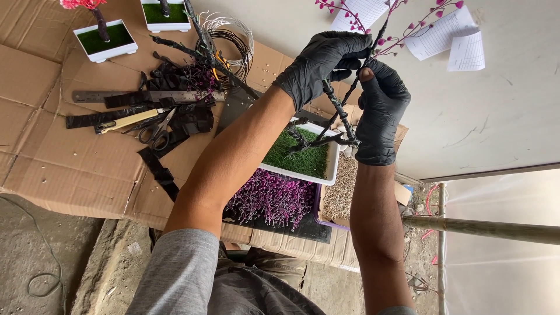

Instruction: The person assembles an artificial plant by attaching pink flowered branches to a central stem in a white rectangular pot filled with green moss. They repeatedly pick up small purple artificial flowers from a pile and attach them to the branches, adjusting the arrangement throughout the process.

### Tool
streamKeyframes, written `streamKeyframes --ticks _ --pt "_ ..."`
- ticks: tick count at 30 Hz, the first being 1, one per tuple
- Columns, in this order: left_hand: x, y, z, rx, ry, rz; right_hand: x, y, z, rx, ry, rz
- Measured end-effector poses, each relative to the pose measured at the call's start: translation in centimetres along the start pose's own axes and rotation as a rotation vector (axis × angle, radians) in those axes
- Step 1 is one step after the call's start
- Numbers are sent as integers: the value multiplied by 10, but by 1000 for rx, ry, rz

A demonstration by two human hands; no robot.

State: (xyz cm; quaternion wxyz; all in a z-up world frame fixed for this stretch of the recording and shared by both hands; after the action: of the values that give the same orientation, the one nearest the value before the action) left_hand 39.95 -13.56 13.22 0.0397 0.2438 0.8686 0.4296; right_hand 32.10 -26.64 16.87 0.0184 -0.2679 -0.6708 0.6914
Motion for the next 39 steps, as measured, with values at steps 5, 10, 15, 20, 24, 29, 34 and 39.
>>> streamKeyframes --ticks 5,10,15,20,24,29,34,39 --pt "2 -2 3 -16 24 18 2 -3 -3 -3 -7 -9" --pt "-6 -8 3 3 4 31 -1 2 1 -22 -1 -4" --pt "-11 -12 3 21 1 31 1 -1 -1 -14 2 -10" --pt "-6 -7 2 27 18 19 1 0 -1 -15 11 -9" --pt "-8 -10 3 31 2 23 0 2 0 -25 18 -6" --pt "-6 -2 2 -60 5 -1 -1 2 1 0 18 -16" --pt "-14 0 2 -136 12 -49 2 -3 -1 -4 13 -24" --pt "-24 -2 -3 -107 -62 -125 3 -5 0 5 -1 -14"
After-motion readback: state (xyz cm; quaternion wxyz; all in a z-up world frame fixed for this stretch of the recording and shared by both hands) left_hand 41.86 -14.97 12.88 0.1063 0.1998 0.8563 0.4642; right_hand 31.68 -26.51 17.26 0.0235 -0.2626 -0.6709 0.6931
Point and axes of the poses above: each hand's wrist, its own x-axis away from the middle knuckle, its own z-axis out of the back of the hand, y = z × x, the point moved 10 cm from there along -x, towards the middle knuckle, and after that the axes turned 4 degrees about -x, right-handed, at the moved point
